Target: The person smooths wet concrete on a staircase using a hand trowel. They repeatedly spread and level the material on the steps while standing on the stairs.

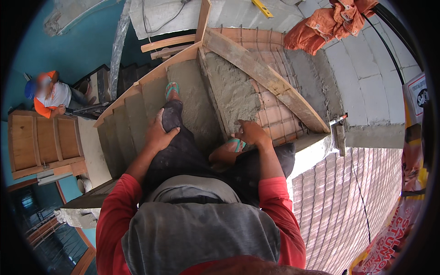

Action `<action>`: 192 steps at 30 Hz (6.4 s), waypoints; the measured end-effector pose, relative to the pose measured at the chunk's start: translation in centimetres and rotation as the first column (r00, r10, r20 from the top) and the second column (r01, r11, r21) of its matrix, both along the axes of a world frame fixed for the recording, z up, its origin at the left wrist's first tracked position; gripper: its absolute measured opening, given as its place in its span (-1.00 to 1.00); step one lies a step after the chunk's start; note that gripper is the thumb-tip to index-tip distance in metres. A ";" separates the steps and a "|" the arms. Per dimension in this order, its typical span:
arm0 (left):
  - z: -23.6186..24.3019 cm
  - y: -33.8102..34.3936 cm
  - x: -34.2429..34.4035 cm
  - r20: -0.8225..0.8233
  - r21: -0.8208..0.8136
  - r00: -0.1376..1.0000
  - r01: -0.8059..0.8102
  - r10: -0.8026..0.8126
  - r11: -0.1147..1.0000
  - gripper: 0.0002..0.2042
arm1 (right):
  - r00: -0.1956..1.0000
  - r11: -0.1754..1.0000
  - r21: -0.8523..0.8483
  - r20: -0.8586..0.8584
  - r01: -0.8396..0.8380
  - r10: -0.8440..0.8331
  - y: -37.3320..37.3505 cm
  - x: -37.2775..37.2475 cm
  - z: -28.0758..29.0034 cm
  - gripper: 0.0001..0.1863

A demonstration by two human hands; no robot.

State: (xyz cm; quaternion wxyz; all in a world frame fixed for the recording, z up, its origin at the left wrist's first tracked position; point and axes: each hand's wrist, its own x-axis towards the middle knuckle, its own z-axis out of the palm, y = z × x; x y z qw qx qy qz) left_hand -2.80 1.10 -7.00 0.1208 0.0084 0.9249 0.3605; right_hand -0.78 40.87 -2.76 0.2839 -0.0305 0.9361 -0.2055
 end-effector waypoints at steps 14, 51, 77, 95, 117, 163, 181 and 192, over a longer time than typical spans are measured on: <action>0.1 0.5 0.2 0.047 0.054 0.999 -0.026 0.023 0.998 0.02 | 0.999 0.999 -0.031 -0.038 0.015 -0.016 0.0 0.5 0.6 -0.31; -9.6 -23.3 29.7 0.471 -0.354 0.848 -0.069 0.241 0.933 -0.41 | 0.999 0.999 0.039 -0.019 -0.027 0.028 -1.1 0.7 0.0 -0.41; -19.1 -27.0 32.0 0.461 -0.670 0.791 0.013 0.402 0.742 -0.43 | 0.994 0.998 0.043 -0.099 -0.036 0.040 -0.5 0.9 0.3 -0.25; -16.0 -26.6 30.8 0.489 -0.659 0.823 0.129 0.291 0.741 -0.48 | 0.999 0.998 0.055 -0.025 -0.023 0.024 -1.1 0.3 0.0 -0.29; -17.3 -26.1 29.3 0.486 -0.691 0.841 0.202 0.239 0.695 -0.53 | 0.999 0.997 0.081 0.043 -0.001 -0.002 -1.7 0.1 1.2 -0.26; -2.7 -19.1 28.0 0.508 -0.430 0.716 -0.272 0.479 0.861 -0.46 | 0.948 0.949 0.013 0.054 -0.314 0.313 -4.2 -5.3 -5.6 -0.39; -18.4 -28.1 30.2 0.514 -0.524 0.848 0.190 0.131 0.830 -0.44 | 0.999 0.997 0.071 -0.031 -0.029 0.031 -1.7 0.2 -0.8 -0.28; 1.4 -6.2 9.8 0.462 0.278 0.865 -0.353 0.198 0.894 -0.18 | 0.996 0.999 0.036 -0.079 -0.040 0.043 -2.3 0.9 2.2 -0.36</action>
